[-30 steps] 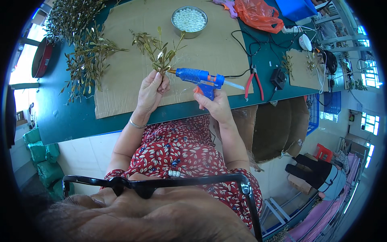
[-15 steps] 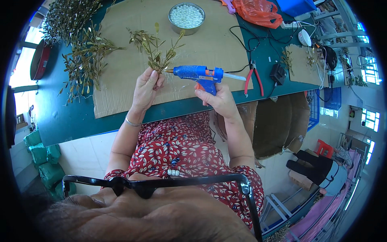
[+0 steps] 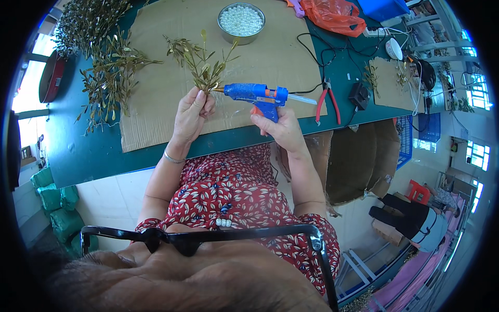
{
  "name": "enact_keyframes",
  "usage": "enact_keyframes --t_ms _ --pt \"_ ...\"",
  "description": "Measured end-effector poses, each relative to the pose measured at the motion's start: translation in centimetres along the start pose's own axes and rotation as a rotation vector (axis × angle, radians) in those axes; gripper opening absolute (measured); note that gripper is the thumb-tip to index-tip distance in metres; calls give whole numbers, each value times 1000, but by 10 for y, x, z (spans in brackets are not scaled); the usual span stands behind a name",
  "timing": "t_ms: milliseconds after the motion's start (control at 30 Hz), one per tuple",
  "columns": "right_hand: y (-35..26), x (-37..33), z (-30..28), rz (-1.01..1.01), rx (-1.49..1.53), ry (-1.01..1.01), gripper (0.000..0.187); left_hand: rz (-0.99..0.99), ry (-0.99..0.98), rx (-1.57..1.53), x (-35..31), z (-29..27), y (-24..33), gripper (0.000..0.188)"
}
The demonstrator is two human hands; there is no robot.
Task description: The person decorates artificial leafy branches by applying adhesive with a hot glue gun and attaching pearl beads to the branches by hand.
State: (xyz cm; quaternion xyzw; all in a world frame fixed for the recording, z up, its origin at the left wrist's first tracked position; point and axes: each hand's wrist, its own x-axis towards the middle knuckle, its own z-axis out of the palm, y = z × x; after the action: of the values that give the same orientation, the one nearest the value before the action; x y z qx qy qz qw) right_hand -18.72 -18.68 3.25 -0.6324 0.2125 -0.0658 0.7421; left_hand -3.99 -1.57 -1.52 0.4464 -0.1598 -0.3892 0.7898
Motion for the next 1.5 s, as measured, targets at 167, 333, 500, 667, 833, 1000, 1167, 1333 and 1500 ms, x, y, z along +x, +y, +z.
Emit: enact_keyframes --t_ms 167,333,500,667,833,1000,1167,1333,1500 --pt "-1 -2 3 -11 -40 7 20 5 13 5 1 -1 -2 18" --pt "3 1 -4 -25 -30 -7 21 -5 12 25 1 1 -2 18" --pt "3 -2 -2 -9 -48 4 22 4 5 11 1 -1 -3 18" --pt "4 1 -4 -28 -54 2 23 5 -1 22 1 0 -3 18" --pt "3 -2 -2 -29 -56 7 23 10 1 11 1 -1 -3 19" --pt "6 1 -5 -16 -35 -8 22 39 4 6 1 -2 -10 23" --pt "8 2 -13 -87 55 24 41 64 40 -35 6 -11 -4 21" --pt "15 30 -40 -171 26 107 40 121 171 -90 20 -32 15 15" --pt "50 62 -57 -33 -174 178 35 175 143 -160 37 -49 17 12"
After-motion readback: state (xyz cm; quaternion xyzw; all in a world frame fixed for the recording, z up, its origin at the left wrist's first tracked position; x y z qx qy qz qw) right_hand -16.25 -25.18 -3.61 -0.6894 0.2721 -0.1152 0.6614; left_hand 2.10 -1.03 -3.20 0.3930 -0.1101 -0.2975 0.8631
